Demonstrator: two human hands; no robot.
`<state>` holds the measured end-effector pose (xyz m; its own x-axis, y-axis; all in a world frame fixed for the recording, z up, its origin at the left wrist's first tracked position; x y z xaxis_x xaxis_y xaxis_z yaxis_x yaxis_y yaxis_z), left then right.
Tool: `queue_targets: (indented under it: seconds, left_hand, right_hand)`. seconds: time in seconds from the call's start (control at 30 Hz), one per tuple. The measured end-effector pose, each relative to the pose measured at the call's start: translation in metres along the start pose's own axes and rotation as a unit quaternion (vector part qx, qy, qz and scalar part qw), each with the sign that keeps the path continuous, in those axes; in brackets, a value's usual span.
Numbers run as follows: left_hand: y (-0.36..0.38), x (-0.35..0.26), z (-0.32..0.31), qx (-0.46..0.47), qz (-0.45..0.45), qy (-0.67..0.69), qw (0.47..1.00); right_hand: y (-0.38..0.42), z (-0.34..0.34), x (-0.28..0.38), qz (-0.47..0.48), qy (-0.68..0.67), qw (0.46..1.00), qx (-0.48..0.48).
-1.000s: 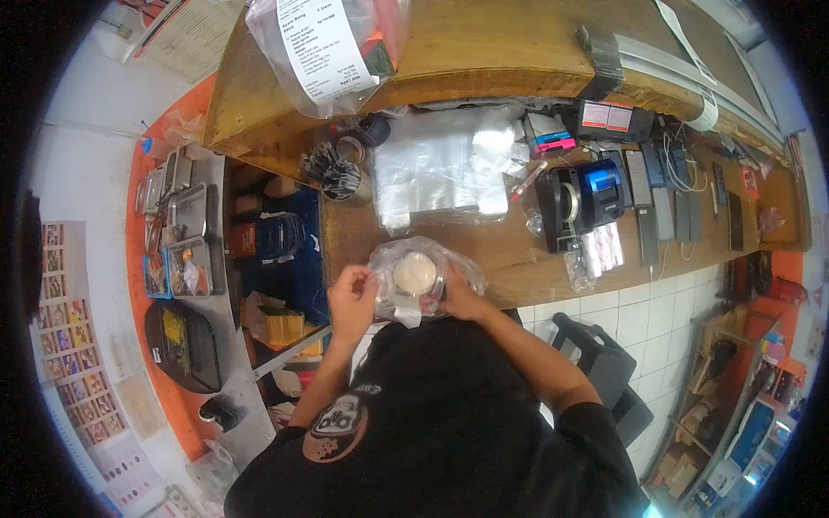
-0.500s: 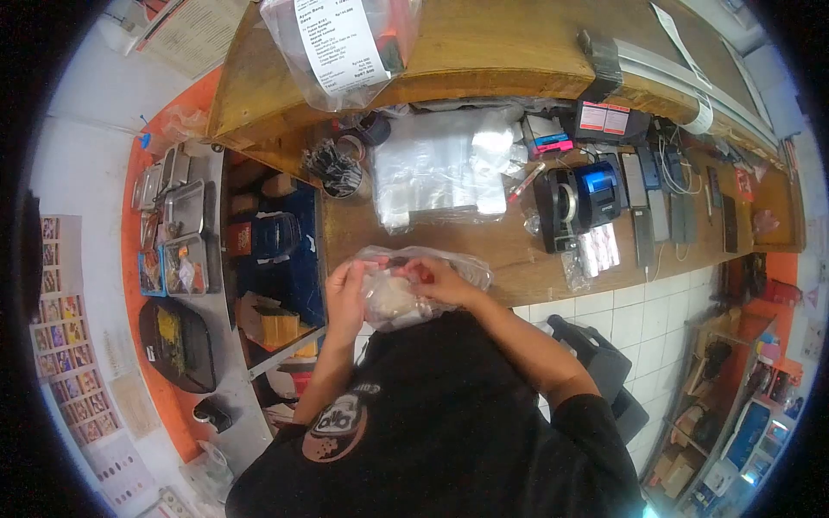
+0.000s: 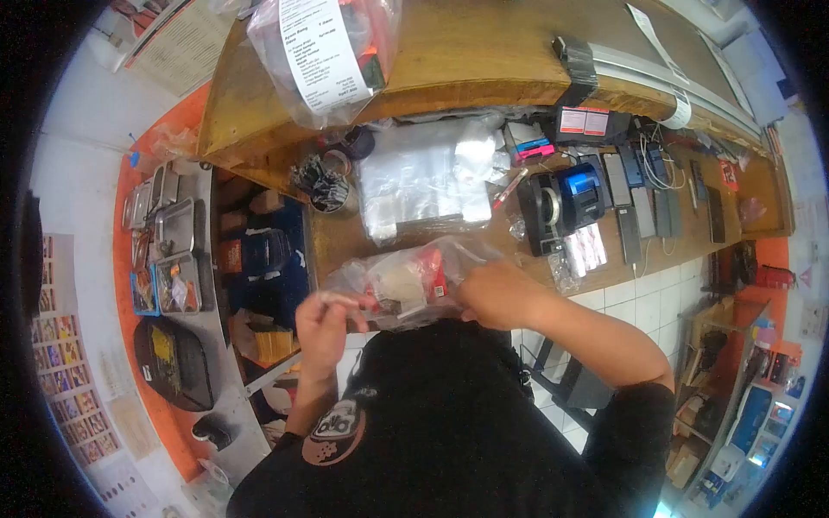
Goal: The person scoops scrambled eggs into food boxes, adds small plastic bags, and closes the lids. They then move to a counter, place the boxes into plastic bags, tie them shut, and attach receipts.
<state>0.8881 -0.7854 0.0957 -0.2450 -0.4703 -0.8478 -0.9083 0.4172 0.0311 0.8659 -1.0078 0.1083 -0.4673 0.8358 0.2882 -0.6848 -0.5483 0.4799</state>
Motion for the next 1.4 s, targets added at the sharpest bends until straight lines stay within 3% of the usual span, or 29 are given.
queue_targets:
  seconds: [0.03,0.17,0.23,0.27,0.33,0.4,0.43,0.47,0.5,0.57,0.63,0.67,0.77,0.87,0.97,1.03,1.1,1.13,1.23,1.27,1.4]
  left_hand:
    - [-0.006,0.001,-0.006,0.005,-0.002,0.002,1.0]
    - [-0.014,0.015,-0.019,0.045,0.065,-0.021,0.997]
    - [-0.013,0.019,-0.021,0.047,0.078,0.024,0.996]
    - [-0.014,0.02,-0.022,0.049,0.076,0.025,0.996]
    - [-0.017,0.023,-0.018,0.042,0.092,0.006,0.995]
    - [-0.016,0.023,-0.016,0.04,0.093,0.007,0.995]
    - [-0.013,0.023,-0.016,0.034,0.097,0.009,0.995]
    - [-0.011,0.021,-0.016,0.037,0.092,0.005,0.995]
    - [-0.008,0.021,-0.015,0.028,0.097,0.001,0.995]
    - [-0.003,0.017,-0.012,0.024,0.09,-0.013,0.996]
    - [0.004,0.018,-0.003,-0.009,0.114,-0.032,0.993]
    - [0.005,0.02,0.0,-0.006,0.107,-0.04,0.993]
    - [0.008,0.022,0.009,-0.029,0.099,-0.01,0.995]
    - [0.004,0.015,0.019,-0.063,0.099,0.003,0.993]
    - [-0.008,0.017,0.027,-0.055,0.088,0.009,0.995]
    - [-0.02,0.021,0.029,-0.044,0.087,0.009,0.995]
    - [-0.033,0.021,0.027,-0.033,0.089,0.008,0.996]
    - [-0.038,0.021,0.023,-0.022,0.113,-0.004,0.993]
    - [-0.044,0.021,0.015,-0.003,0.139,-0.011,0.99]
    - [-0.046,0.02,0.013,0.005,0.135,-0.011,0.991]
    - [-0.049,0.014,0.01,0.014,0.111,0.0,0.994]
  right_hand:
    - [0.001,0.01,0.003,0.006,0.003,0.999,-0.04]
    - [-0.007,0.006,-0.007,0.012,-0.051,0.999,-0.01]
    - [-0.01,0.001,-0.007,0.093,-0.203,0.973,0.058]
    - [-0.015,0.008,-0.019,0.117,-0.255,0.96,0.003]
    - [-0.037,0.012,-0.074,-0.006,-0.404,0.899,-0.17]
    - [-0.072,0.0,-0.151,-0.156,-0.432,0.84,-0.289]
    - [-0.097,-0.024,-0.204,-0.224,-0.36,0.818,-0.39]
    - [-0.119,-0.052,-0.246,-0.305,-0.321,0.798,-0.41]
    - [-0.133,-0.057,-0.253,-0.3,-0.319,0.796,-0.417]
    - [-0.145,-0.063,-0.26,-0.464,-0.179,0.763,-0.414]
    - [-0.182,-0.09,-0.284,-0.404,-0.103,0.728,-0.544]
    - [-0.182,-0.08,-0.274,-0.424,-0.031,0.745,-0.513]
    - [-0.191,-0.096,-0.282,-0.458,-0.016,0.756,-0.468]
    - [-0.183,-0.082,-0.284,-0.44,-0.022,0.711,-0.548]
    - [-0.172,-0.064,-0.305,-0.414,-0.071,0.727,-0.544]
    - [-0.163,-0.047,-0.314,-0.389,-0.016,0.749,-0.536]
    - [-0.138,-0.033,-0.316,-0.348,-0.016,0.728,-0.59]
    - [-0.129,-0.033,-0.327,-0.374,-0.098,0.693,-0.608]
    - [-0.1,-0.018,-0.328,-0.347,0.013,0.696,-0.628]
    - [-0.089,-0.012,-0.327,-0.324,0.049,0.67,-0.666]
    - [-0.05,0.017,-0.315,-0.34,-0.001,0.687,-0.643]
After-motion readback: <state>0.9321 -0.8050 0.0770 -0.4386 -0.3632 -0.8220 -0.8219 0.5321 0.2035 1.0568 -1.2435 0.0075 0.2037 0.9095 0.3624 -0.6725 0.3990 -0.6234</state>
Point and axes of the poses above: each hand's wrist, its own y-axis away from the middle knuckle, its own z-axis out of the back of the hand, x = y × z, the point moved 6 cm from there along -y, towards the middle knuckle, and after that the axes turned 12 degrees about y, right-handed, at the moved point
